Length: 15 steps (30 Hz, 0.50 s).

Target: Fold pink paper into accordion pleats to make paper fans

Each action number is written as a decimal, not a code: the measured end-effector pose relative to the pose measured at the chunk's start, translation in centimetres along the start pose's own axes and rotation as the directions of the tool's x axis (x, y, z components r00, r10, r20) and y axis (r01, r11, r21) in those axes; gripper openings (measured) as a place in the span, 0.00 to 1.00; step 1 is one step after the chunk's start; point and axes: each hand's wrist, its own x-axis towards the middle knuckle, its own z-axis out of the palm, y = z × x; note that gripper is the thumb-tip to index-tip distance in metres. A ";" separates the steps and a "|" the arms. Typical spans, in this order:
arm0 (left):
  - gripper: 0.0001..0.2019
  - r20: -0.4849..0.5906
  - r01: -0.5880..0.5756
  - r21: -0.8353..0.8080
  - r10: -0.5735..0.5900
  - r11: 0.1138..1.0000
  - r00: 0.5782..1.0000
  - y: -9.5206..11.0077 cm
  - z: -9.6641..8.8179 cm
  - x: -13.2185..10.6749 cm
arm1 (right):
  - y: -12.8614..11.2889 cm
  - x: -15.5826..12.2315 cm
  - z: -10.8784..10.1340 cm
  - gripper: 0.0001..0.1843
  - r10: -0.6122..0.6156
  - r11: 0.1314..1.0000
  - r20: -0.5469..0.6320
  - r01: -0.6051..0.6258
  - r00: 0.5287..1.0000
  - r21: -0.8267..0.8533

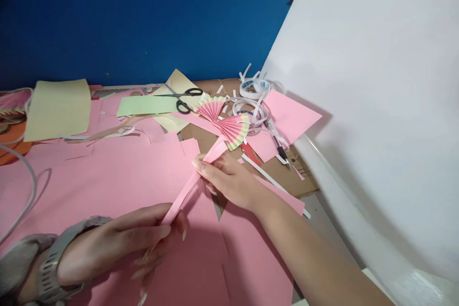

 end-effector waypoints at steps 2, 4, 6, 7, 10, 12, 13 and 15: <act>0.09 -0.014 -0.003 0.059 0.004 0.998 1.000 -0.1 0.0 -0.1 | 0.0 0.0 -0.2 0.21 -0.015 1.000 -0.010 0.015 1.000 -0.016; 0.11 -0.030 -0.007 0.093 0.009 0.996 1.000 -0.2 0.1 -0.2 | 0.0 0.1 -0.3 0.21 -0.030 1.000 -0.012 0.030 0.999 -0.005; 0.12 -0.041 -0.010 0.101 0.015 0.995 0.999 -0.2 0.1 -0.2 | 0.1 0.2 -0.4 0.21 -0.036 0.999 -0.016 0.037 0.999 0.029; 0.12 -0.039 -0.017 0.099 0.021 0.995 0.999 -0.2 0.1 -0.1 | 0.1 0.2 -0.4 0.21 -0.039 0.998 -0.014 0.040 0.999 0.050; 0.12 -0.022 -0.060 0.123 0.063 0.991 0.998 -0.3 0.1 -0.1 | 0.3 0.4 -0.4 0.21 -0.037 0.990 0.004 0.036 0.999 0.139; 0.11 -0.009 -0.079 0.135 0.081 0.988 0.997 -0.4 0.2 -0.1 | 0.4 0.4 -0.4 0.21 -0.015 0.976 0.027 0.008 1.000 0.219; 0.11 -0.011 -0.076 0.132 0.078 0.988 0.997 -0.5 0.2 -0.1 | 0.5 0.5 -0.4 0.22 0.004 0.969 0.039 -0.014 0.999 0.248; 0.11 -0.006 -0.058 0.113 0.059 0.992 0.998 -0.5 0.4 -0.2 | 0.7 0.5 -0.4 0.23 0.042 0.959 0.058 -0.056 0.997 0.278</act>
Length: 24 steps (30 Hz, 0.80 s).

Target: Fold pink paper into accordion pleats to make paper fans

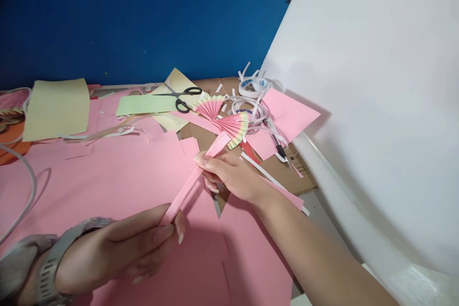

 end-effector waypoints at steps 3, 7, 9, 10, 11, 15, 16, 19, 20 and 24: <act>0.10 0.041 0.004 -0.010 -0.003 1.000 0.999 -0.1 0.2 0.0 | 0.3 0.1 -0.1 0.24 0.037 0.999 0.011 -0.038 0.999 0.029; 0.10 0.154 -0.057 -0.085 0.070 0.995 0.986 -0.5 0.3 0.4 | 0.6 0.2 -0.3 0.25 0.034 0.997 0.024 -0.036 0.999 0.063; 0.10 0.165 -0.064 -0.116 0.083 0.991 0.983 -0.6 0.3 0.6 | 0.6 0.3 -0.4 0.25 0.011 0.999 0.012 -0.012 1.000 0.042; 0.09 0.151 -0.059 -0.111 0.076 0.992 0.986 -0.6 0.2 0.6 | 0.6 0.3 -0.4 0.24 -0.001 1.000 0.010 0.001 1.000 0.024; 0.09 0.124 -0.053 -0.098 0.065 0.994 0.990 -0.6 0.2 0.6 | 0.6 0.2 -0.4 0.24 -0.008 1.000 0.012 0.008 1.000 0.005; 0.15 0.011 -0.046 -0.108 0.047 0.993 0.999 -0.2 0.3 0.6 | 0.3 0.1 0.0 0.22 0.006 0.997 0.062 -0.001 0.998 -0.073; 0.17 -0.004 -0.043 -0.126 0.043 0.991 0.999 -0.2 0.3 0.6 | 0.2 0.0 0.3 0.21 0.015 0.995 0.080 -0.007 0.997 -0.097; 0.18 -0.057 -0.031 -0.130 0.024 0.991 0.998 -0.3 0.3 1.0 | -0.2 -0.1 1.1 0.21 0.011 0.965 0.108 0.018 0.994 -0.262; 0.16 -0.073 -0.026 -0.115 0.018 0.993 0.997 -0.4 0.2 1.2 | -0.3 -0.1 1.3 0.21 0.003 0.939 0.109 0.034 0.994 -0.342; 0.14 -0.061 -0.031 -0.096 0.026 0.995 0.998 -0.9 0.0 1.5 | -0.6 -0.2 1.7 0.23 -0.052 0.863 0.129 0.110 0.990 -0.493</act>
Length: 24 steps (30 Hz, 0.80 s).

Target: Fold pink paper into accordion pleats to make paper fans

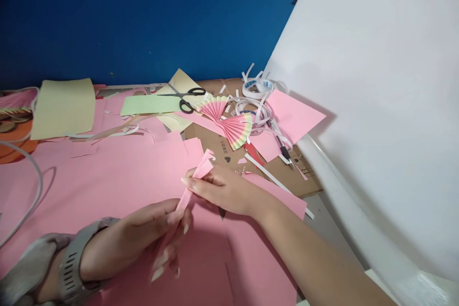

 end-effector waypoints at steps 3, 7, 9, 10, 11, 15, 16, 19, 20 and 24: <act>0.13 0.010 0.011 0.018 -0.011 1.000 1.000 -0.1 -0.1 0.0 | 0.1 0.0 0.0 0.22 0.000 1.000 0.009 0.000 1.000 0.024; 0.12 -0.023 0.026 0.081 -0.025 0.996 0.999 0.0 -0.1 -0.1 | 0.5 -0.1 0.0 0.21 0.029 0.990 0.048 -0.036 0.998 0.137; 0.11 -0.038 0.036 0.123 -0.032 0.992 0.999 0.1 0.0 -0.2 | 0.7 0.0 0.1 0.21 0.026 0.976 0.051 -0.036 0.998 0.215; 0.11 -0.042 0.030 0.137 -0.024 0.990 0.999 0.1 0.0 -0.2 | 0.8 0.0 0.1 0.21 0.024 0.968 0.051 -0.036 0.998 0.249; 0.10 -0.044 0.016 0.145 -0.010 0.989 0.999 0.1 0.0 -0.2 | 0.9 0.0 0.1 0.21 0.026 0.961 0.051 -0.039 0.998 0.274; 0.10 -0.039 -0.051 0.142 0.057 0.989 0.998 0.1 0.2 -0.1 | 1.0 0.0 0.1 0.21 0.043 0.956 0.027 -0.049 0.999 0.290; 0.11 -0.038 -0.060 0.139 0.066 0.989 0.997 0.1 0.2 -0.2 | 1.0 0.0 0.0 0.20 0.047 0.955 0.009 -0.047 0.999 0.291; 0.13 -0.061 -0.055 0.136 0.064 0.989 0.996 0.0 0.1 -0.3 | 0.8 -0.1 -0.2 0.19 0.061 0.952 -0.052 -0.043 0.997 0.302; 0.14 -0.072 -0.042 0.138 0.052 0.989 0.996 0.1 0.1 -0.3 | 0.8 -0.1 -0.3 0.19 0.064 0.954 -0.061 -0.043 0.996 0.297; 0.19 -0.134 0.005 0.222 0.025 0.975 0.991 0.1 0.3 -0.3 | 0.2 -0.3 -0.3 0.20 0.039 0.965 -0.055 -0.023 0.998 0.260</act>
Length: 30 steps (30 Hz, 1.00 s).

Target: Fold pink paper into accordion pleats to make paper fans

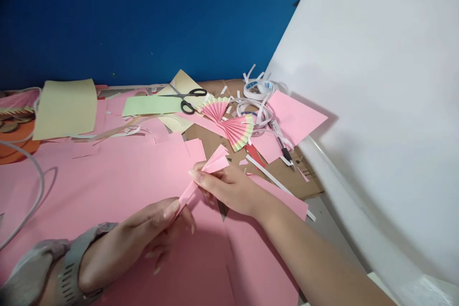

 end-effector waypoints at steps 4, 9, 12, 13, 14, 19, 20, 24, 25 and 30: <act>0.19 -0.180 -0.034 0.257 0.082 0.966 0.980 0.1 0.5 -0.1 | -0.6 -0.1 0.6 0.20 0.021 0.999 0.025 -0.020 0.999 -0.039; 0.16 -0.240 -0.114 0.385 0.219 0.916 0.946 0.2 0.7 -0.3 | -1.5 -0.1 1.5 0.16 0.157 0.981 0.152 -0.136 0.976 -0.141; 0.17 -0.206 -0.101 0.369 0.187 0.924 0.961 0.2 0.5 -0.3 | -2.2 -0.1 1.5 0.18 0.225 0.958 0.149 -0.190 0.963 -0.216; 0.17 -0.185 -0.090 0.359 0.166 0.929 0.969 0.2 0.5 -0.2 | -2.3 -0.1 1.4 0.19 0.237 0.953 0.163 -0.197 0.958 -0.229; 0.17 -0.166 -0.081 0.349 0.147 0.934 0.975 0.2 0.5 -0.2 | -2.3 -0.1 1.3 0.21 0.238 0.951 0.171 -0.194 0.956 -0.239; 0.21 -0.137 -0.007 0.240 0.041 0.971 0.990 0.3 0.3 -0.1 | -0.7 0.1 1.5 0.27 0.114 0.986 0.175 -0.091 0.978 -0.138; 0.22 -0.130 0.008 0.215 0.021 0.977 0.991 0.4 0.3 -0.2 | -0.4 0.1 1.5 0.26 0.063 0.995 0.158 -0.050 0.985 -0.090; 0.22 -0.120 0.012 0.156 0.007 0.988 0.993 0.6 0.2 0.0 | -0.1 0.2 1.9 0.28 0.049 0.996 0.108 -0.042 0.993 -0.074; 0.22 -0.129 -0.002 0.156 0.023 0.988 0.991 0.5 0.2 0.1 | -0.2 0.2 2.0 0.29 0.062 0.994 0.111 -0.052 0.992 -0.097; 0.23 -0.197 -0.090 0.254 0.143 0.963 0.970 -0.1 0.6 0.3 | -0.7 0.3 2.3 0.23 0.022 0.987 0.138 0.001 0.990 -0.162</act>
